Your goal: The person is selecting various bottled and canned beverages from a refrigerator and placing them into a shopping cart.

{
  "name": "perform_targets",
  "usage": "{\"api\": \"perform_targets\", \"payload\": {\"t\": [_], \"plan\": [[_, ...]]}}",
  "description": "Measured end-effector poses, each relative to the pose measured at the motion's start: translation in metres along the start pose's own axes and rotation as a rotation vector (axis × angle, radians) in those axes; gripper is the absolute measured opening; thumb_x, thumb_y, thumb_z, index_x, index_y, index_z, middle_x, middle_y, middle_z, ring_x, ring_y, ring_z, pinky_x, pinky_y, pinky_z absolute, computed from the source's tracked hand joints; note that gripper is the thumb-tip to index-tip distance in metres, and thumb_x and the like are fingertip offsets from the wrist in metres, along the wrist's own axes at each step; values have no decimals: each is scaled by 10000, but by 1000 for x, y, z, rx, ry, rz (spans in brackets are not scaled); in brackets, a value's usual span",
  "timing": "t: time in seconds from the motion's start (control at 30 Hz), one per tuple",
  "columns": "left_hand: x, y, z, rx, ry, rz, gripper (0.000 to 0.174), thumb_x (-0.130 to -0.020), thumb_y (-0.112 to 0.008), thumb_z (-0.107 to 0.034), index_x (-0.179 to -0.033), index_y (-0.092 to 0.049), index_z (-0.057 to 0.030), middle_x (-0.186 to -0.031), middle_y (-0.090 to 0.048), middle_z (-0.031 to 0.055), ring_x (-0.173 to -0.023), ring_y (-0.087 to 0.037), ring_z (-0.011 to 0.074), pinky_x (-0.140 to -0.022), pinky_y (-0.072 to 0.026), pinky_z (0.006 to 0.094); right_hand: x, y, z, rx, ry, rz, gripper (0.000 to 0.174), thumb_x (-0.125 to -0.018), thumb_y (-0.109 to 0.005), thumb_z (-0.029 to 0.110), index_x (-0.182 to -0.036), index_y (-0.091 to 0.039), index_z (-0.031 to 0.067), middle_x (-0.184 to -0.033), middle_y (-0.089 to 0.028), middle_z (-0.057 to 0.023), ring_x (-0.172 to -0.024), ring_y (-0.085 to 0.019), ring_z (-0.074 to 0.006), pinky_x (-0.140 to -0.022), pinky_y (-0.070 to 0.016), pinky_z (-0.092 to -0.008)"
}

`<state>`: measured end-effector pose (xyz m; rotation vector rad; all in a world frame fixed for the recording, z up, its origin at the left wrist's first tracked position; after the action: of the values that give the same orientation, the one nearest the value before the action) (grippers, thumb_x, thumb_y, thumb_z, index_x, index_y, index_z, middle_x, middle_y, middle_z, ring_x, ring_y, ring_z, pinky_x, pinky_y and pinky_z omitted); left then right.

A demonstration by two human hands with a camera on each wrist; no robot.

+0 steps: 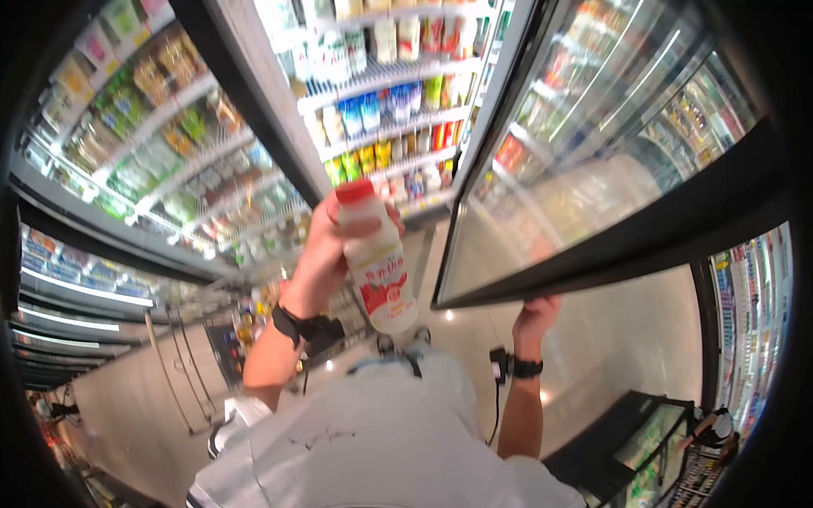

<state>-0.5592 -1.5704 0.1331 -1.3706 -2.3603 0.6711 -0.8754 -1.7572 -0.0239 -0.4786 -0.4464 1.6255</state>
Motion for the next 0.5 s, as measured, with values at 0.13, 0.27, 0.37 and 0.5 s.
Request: {"api": "perform_targets", "payload": {"t": [0.13,0.27,0.37,0.5], "plan": [[-60,-4,-23,-199,-166,53,462,-738,-773,33,-1130,-539,-42,-1040,-680,132,-940,-678,219,-850,-546,367,0,-6,11,-179,-137,-258,149,-910,-490,200,-913,-587,86,-858,-636,-62,-821,-609,-209,-750,-503,-350],[-141,-15,-58,-668,-561,20,462,-700,-859,-119,-1077,-618,-5,-1028,-668,85,-943,-630,166,-874,-504,315,-13,-7,14,-237,-124,-180,260,-986,-467,280,-769,-439,138,-625,-413,7,-562,-431,-137,-523,-422,-280],[-216,-15,-72,-1021,-909,-5,513,-639,-869,-187,-1066,-650,-6,-1062,-611,125,-1011,-566,275,-921,-464,380,-24,11,14,-114,29,-256,189,-988,-489,245,-850,-501,116,-594,-359,16,-508,-376,-120,-444,-330,-274],[-312,-9,-65,-1245,-964,6,549,-616,-860,-176,-1105,-652,-38,-1144,-594,117,-1089,-510,305,-988,-414,390,-25,46,19,168,268,64,246,-988,-542,186,-1224,-529,120,-766,-442,3,-651,-417,-114,-548,-358,-244]]}}
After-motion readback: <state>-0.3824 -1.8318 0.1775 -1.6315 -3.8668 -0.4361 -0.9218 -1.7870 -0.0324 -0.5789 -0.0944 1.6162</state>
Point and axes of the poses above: each hand's wrist, its own x-axis away from the middle knuckle, its own y-axis out of the back of the hand, z = x × y, the point moved 4 cm from there along -x, towards the middle knuckle
